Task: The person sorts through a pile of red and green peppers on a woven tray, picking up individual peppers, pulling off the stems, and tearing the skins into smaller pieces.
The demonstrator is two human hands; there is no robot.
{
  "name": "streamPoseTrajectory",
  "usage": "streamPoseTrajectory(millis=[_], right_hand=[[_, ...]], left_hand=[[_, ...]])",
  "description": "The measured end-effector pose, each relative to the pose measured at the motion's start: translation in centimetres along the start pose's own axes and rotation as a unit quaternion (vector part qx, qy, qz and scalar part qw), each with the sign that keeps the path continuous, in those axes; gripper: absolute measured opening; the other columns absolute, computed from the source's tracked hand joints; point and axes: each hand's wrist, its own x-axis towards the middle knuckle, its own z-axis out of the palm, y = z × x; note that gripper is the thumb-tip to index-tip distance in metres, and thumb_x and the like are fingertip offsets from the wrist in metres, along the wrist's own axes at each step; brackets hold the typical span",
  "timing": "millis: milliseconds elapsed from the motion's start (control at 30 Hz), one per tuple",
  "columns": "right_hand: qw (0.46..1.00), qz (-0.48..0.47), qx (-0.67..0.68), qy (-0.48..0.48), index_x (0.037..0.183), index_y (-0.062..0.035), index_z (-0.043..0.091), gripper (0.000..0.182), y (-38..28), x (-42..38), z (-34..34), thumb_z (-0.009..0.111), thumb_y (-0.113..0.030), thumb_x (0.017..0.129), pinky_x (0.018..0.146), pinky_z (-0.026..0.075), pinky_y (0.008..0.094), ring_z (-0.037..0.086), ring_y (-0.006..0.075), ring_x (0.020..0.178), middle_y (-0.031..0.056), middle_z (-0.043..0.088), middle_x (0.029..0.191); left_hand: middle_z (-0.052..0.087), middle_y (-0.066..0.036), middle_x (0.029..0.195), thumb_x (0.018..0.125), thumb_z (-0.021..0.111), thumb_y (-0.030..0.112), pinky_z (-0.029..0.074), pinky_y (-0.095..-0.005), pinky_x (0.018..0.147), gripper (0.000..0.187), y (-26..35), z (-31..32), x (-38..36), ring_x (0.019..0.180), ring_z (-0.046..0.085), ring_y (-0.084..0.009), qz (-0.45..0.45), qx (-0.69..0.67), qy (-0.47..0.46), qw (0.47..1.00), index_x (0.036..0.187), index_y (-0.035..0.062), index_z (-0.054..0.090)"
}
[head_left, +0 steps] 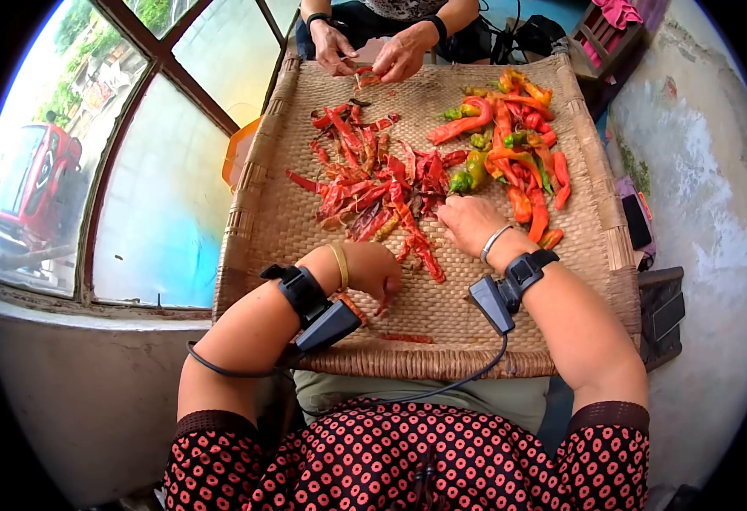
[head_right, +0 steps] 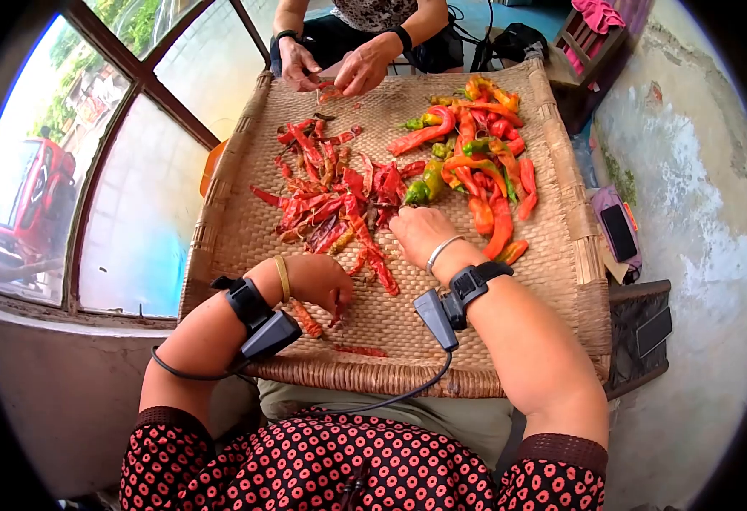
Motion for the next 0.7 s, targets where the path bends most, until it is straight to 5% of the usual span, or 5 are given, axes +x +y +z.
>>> streamPoseTrajectory(millis=[167, 333, 367, 467, 700], right_hand=[[1.0, -0.022, 0.012, -0.001, 0.082, -0.0055, 0.06, 0.014, 0.0, 0.1, 0.4, 0.057, -0.015, 0.072, 0.069, 0.046, 0.0378, 0.057, 0.0268, 0.075, 0.0099, 0.057, 0.077], [0.94, -0.046, 0.326, -0.087, 0.096, -0.0059, 0.06, 0.026, -1.9, 0.0, -0.5, 0.054, -0.018, 0.074, 0.07, 0.046, 0.0329, 0.059, 0.0227, 0.08, 0.0096, 0.062, 0.089], [0.93, -0.008, 0.315, -0.19, 0.102, -0.0082, 0.059, 0.03, -2.1, 0.0, -1.2, 0.054, -0.019, 0.075, 0.073, 0.046, 0.0315, 0.059, 0.022, 0.082, 0.0093, 0.062, 0.092], [0.953, -0.005, 0.228, -0.198, 0.101, -0.01, 0.059, 0.03, -2.0, 0.2, -0.6, 0.054, -0.02, 0.074, 0.078, 0.045, 0.0351, 0.057, 0.0261, 0.089, 0.0125, 0.061, 0.096], [0.985, 0.085, 0.144, -0.031, 0.085, -0.0075, 0.06, 0.019, -1.1, 0.1, -0.3, 0.057, -0.022, 0.073, 0.073, 0.045, 0.0373, 0.057, 0.0274, 0.081, 0.0113, 0.061, 0.084]], left_hand=[[0.061, -0.008, 0.07, 0.066, 0.063, 0.019, 0.045, -0.0325, 0.06, 0.015, -0.5, -0.7, -0.7, 0.067, 0.058, -0.0228, -0.039, -0.053, 0.148, 0.987, 0.077, 0.0081, 0.062], [0.061, -0.012, 0.071, 0.07, 0.059, 0.015, 0.046, -0.0355, 0.064, 0.017, -2.5, -1.5, -1.4, 0.067, 0.058, -0.0276, -0.065, -0.087, 0.367, 0.924, 0.084, 0.0051, 0.06], [0.061, -0.012, 0.071, 0.07, 0.059, 0.015, 0.046, -0.0355, 0.064, 0.017, -2.6, -1.7, -1.5, 0.067, 0.058, -0.0276, -0.065, -0.086, 0.367, 0.924, 0.084, 0.0051, 0.06], [0.061, -0.012, 0.074, 0.071, 0.059, 0.015, 0.046, -0.0357, 0.065, 0.019, -2.7, -2.0, -1.8, 0.069, 0.058, -0.0278, -0.123, -0.042, 0.423, 0.897, 0.088, 0.0055, 0.06], [0.056, -0.01, 0.084, 0.072, 0.061, 0.017, 0.045, -0.037, 0.069, 0.022, -3.8, -1.4, -1.6, 0.079, 0.055, -0.0279, -0.148, 0.139, 0.547, 0.812, 0.092, 0.0065, 0.06]])
